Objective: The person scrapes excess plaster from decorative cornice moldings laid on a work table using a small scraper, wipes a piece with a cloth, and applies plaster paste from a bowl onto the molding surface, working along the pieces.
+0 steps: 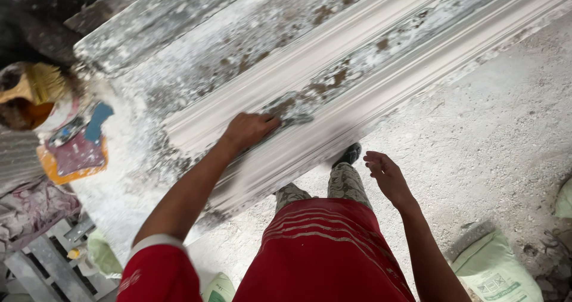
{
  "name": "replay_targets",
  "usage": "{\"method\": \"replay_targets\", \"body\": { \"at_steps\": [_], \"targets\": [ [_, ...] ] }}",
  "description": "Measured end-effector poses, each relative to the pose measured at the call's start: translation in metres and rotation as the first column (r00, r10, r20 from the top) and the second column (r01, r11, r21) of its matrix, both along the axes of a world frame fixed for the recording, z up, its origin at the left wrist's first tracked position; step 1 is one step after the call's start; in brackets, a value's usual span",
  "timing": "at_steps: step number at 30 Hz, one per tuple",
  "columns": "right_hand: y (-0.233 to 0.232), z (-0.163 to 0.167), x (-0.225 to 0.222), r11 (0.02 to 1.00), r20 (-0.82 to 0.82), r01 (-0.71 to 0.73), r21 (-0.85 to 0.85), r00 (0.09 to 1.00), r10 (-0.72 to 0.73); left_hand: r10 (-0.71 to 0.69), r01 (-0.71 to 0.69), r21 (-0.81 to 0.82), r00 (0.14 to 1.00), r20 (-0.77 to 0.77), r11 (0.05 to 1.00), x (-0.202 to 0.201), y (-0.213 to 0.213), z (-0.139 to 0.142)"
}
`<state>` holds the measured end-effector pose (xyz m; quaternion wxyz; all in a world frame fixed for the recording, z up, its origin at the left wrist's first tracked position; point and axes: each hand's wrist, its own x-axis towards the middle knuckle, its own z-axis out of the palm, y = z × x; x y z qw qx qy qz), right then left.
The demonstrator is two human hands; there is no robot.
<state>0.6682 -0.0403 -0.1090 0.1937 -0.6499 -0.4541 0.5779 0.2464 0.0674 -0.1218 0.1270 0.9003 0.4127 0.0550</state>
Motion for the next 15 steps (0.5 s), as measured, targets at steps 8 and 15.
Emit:
{"method": "replay_targets", "body": {
  "at_steps": [8,15],
  "targets": [
    [0.095,-0.042,0.149,0.995,-0.040,-0.025,0.099,0.999,0.029,-0.060,0.061,-0.018,0.994,0.088,0.998,0.211,0.163,-0.012],
    [0.169,-0.044,0.267,0.994,0.002,0.043,0.098,0.999,-0.044,-0.065,0.065,-0.013,0.997,0.031,0.998,0.329,0.247,-0.024]
  ]
}}
